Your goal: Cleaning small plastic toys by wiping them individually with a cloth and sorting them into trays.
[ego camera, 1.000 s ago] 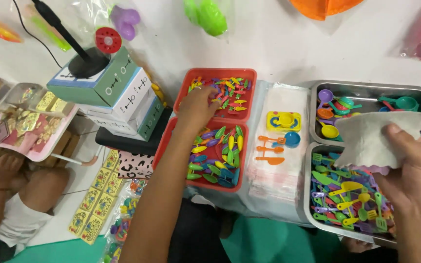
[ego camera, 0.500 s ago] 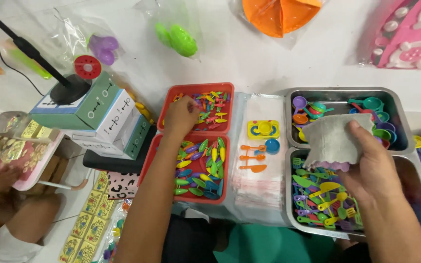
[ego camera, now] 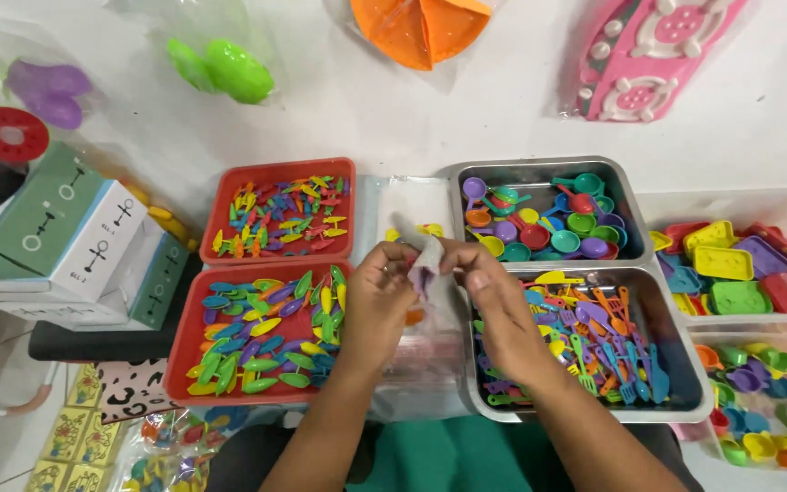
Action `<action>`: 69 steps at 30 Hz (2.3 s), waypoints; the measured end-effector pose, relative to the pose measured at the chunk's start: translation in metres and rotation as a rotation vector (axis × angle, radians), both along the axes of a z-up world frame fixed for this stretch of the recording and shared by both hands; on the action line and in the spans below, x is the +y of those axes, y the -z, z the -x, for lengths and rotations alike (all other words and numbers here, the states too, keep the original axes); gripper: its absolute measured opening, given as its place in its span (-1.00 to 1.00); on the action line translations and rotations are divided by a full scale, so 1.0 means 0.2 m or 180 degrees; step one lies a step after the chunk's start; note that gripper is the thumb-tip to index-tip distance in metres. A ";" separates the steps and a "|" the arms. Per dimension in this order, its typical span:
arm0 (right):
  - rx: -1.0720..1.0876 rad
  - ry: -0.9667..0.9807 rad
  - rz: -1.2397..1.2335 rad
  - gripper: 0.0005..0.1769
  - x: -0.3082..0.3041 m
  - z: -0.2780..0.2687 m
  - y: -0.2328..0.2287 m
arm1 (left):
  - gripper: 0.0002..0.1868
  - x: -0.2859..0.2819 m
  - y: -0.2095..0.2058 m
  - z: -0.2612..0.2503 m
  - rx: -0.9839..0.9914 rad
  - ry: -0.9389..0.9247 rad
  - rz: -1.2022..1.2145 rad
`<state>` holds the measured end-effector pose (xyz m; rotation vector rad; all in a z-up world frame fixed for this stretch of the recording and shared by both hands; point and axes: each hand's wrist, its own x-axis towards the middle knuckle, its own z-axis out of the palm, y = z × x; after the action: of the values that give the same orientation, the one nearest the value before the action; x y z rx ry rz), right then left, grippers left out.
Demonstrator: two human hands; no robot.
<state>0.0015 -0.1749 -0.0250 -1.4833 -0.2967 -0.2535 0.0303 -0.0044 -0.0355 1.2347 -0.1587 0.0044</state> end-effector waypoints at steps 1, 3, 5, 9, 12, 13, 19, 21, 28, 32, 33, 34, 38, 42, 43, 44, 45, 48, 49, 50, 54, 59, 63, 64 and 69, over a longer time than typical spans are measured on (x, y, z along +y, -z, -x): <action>-0.0324 -0.0475 0.0301 -0.36 0.04 0.05 -0.13 | -0.73 -0.01 0.01 0.01 -0.0050 -0.0160 -0.0035; -0.0288 -0.0382 0.0179 -0.52 0.00 0.00 -0.05 | -0.62 -0.04 -0.01 0.03 -0.0050 -0.0210 0.0102; -0.0248 -0.0307 0.0060 -0.67 -0.01 -0.02 -0.01 | -0.51 -0.08 -0.02 0.05 -0.0048 -0.0281 0.0241; -0.0022 0.0011 0.0128 -0.51 -0.01 0.00 -0.01 | -0.57 -0.14 -0.04 0.11 -0.0201 -0.0556 0.0194; 0.0028 0.0128 0.0571 -0.69 -0.05 0.00 0.01 | -0.66 -0.10 -0.09 0.14 -0.0526 -0.0705 -0.0409; 0.0014 0.0130 0.0684 -0.70 -0.06 -0.01 0.01 | -0.69 -0.08 -0.11 0.16 -0.0759 -0.0808 -0.0890; -0.0347 0.0392 0.0885 -0.72 0.04 0.04 0.00 | -0.78 -0.03 -0.06 0.13 -0.0786 -0.0722 -0.0811; -0.0393 0.0289 0.0943 -0.71 0.05 0.03 -0.06 | -0.80 -0.01 -0.10 0.13 -0.0821 -0.0669 -0.0850; -0.0485 0.0395 0.1616 -0.83 0.03 0.03 -0.12 | -0.78 0.07 -0.17 0.15 -0.1105 -0.0404 -0.1401; -0.0621 0.0612 0.2125 -0.87 -0.01 0.05 -0.11 | -0.73 0.08 -0.16 0.15 -0.1028 -0.0166 -0.1335; -0.0716 0.0671 0.2190 -0.85 -0.01 0.06 -0.10 | -0.76 0.08 -0.15 0.15 -0.1044 -0.0125 -0.1299; -0.0816 0.0723 0.2249 -0.82 -0.01 0.06 -0.09 | -0.79 0.08 -0.14 0.14 -0.1061 -0.0091 -0.1268; -0.0821 0.0544 0.2251 -0.77 0.01 0.06 -0.14 | -0.79 0.09 -0.17 0.16 -0.1149 -0.0035 -0.1361; -0.0902 0.0538 0.2439 -0.77 0.00 0.05 -0.13 | -0.73 0.08 -0.18 0.16 -0.1169 -0.0017 -0.1450; -0.0903 0.0534 0.2525 -0.77 -0.01 0.05 -0.13 | -0.71 0.08 -0.17 0.16 -0.1145 -0.0010 -0.1478; -0.0900 0.0541 0.2526 -0.77 -0.02 0.05 -0.11 | -0.71 0.08 -0.17 0.16 -0.1147 -0.0003 -0.1477; -0.0917 0.0554 0.2535 -0.77 -0.03 0.05 -0.09 | -0.71 0.08 -0.17 0.16 -0.1149 0.0067 -0.1484; -0.0851 0.0509 0.2361 -0.85 0.00 0.05 -0.13 | -0.70 0.08 -0.20 0.17 -0.1196 -0.0005 -0.1531; -0.0771 0.0445 0.2182 -0.80 0.02 0.05 -0.16 | -0.69 0.07 -0.22 0.18 -0.1238 -0.0152 -0.1566; -0.0774 0.0445 0.2180 -0.80 0.03 0.05 -0.17 | -0.69 0.08 -0.22 0.17 -0.1241 -0.0154 -0.1568; -0.0947 0.0432 0.1916 -0.80 0.00 0.03 -0.15 | -0.61 0.08 -0.20 0.17 -0.1320 -0.0502 -0.1684; -0.0923 0.0394 0.1738 -0.83 -0.04 0.03 -0.12 | -0.60 0.06 -0.17 0.17 -0.1354 -0.0355 -0.1578; -0.0906 0.0154 0.2088 -0.74 -0.09 0.02 -0.10 | -0.67 0.04 -0.18 0.17 -0.1285 -0.0106 -0.1371; -0.0889 0.0093 0.2193 -0.71 -0.10 0.02 -0.10 | -0.70 0.04 -0.17 0.17 -0.1239 -0.0050 -0.1295; -0.0920 0.0103 0.1964 -0.82 -0.04 0.04 -0.15 | -0.63 0.06 -0.15 0.16 -0.1271 -0.0037 -0.1420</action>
<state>-0.0058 -0.1827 0.0051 -2.0631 -0.6234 -0.4293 -0.0009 0.0075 -0.0057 1.6710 -0.5210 0.2376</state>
